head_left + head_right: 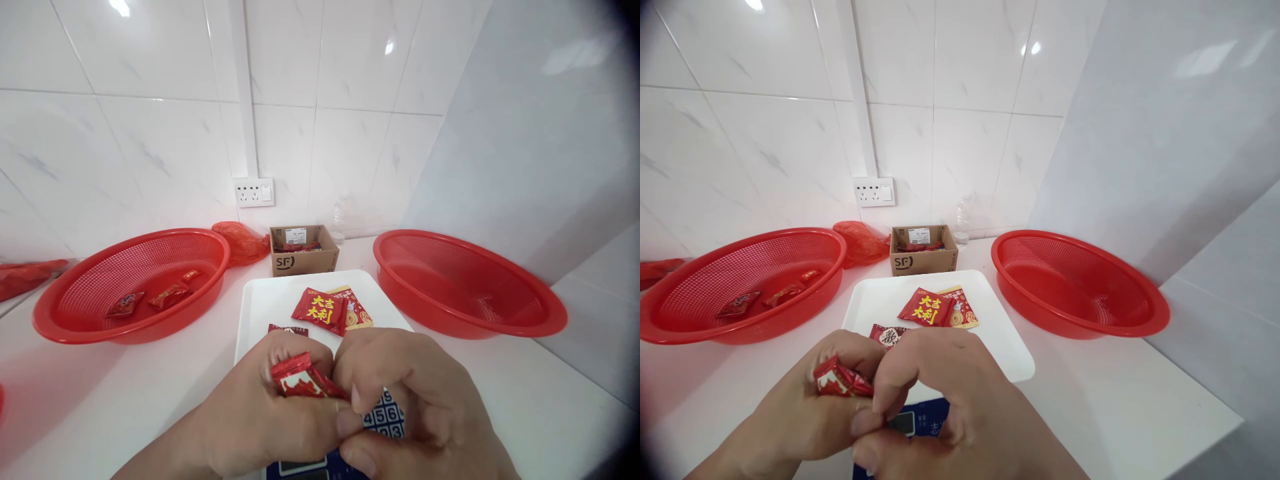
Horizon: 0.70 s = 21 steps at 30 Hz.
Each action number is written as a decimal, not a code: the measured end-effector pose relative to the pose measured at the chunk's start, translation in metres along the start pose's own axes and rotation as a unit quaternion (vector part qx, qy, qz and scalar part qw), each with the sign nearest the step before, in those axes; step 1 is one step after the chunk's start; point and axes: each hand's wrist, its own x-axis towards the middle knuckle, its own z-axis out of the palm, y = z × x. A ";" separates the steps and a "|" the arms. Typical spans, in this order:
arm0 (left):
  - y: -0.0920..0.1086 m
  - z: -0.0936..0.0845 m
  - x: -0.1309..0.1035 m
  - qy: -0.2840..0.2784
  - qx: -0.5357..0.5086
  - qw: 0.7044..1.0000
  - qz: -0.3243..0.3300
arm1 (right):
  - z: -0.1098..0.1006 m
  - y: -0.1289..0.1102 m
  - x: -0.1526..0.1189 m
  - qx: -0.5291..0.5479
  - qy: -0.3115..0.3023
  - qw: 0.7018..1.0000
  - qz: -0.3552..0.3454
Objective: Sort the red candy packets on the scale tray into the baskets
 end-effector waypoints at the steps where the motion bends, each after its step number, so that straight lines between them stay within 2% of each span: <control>1: 0.001 0.000 0.000 0.003 0.002 1.000 0.001 | 0.000 0.000 0.000 0.000 0.000 1.000 0.005; 4: 0.003 0.002 0.000 0.020 0.037 0.999 0.022 | 0.000 -0.003 0.000 -0.018 0.003 1.000 0.020; 11: 0.010 0.009 -0.002 0.109 0.160 0.972 0.134 | -0.002 -0.009 0.004 -0.052 -0.002 0.998 0.029; 21: 0.011 0.012 -0.001 0.114 0.163 0.971 0.131 | -0.006 -0.007 0.000 -0.036 -0.023 0.997 0.060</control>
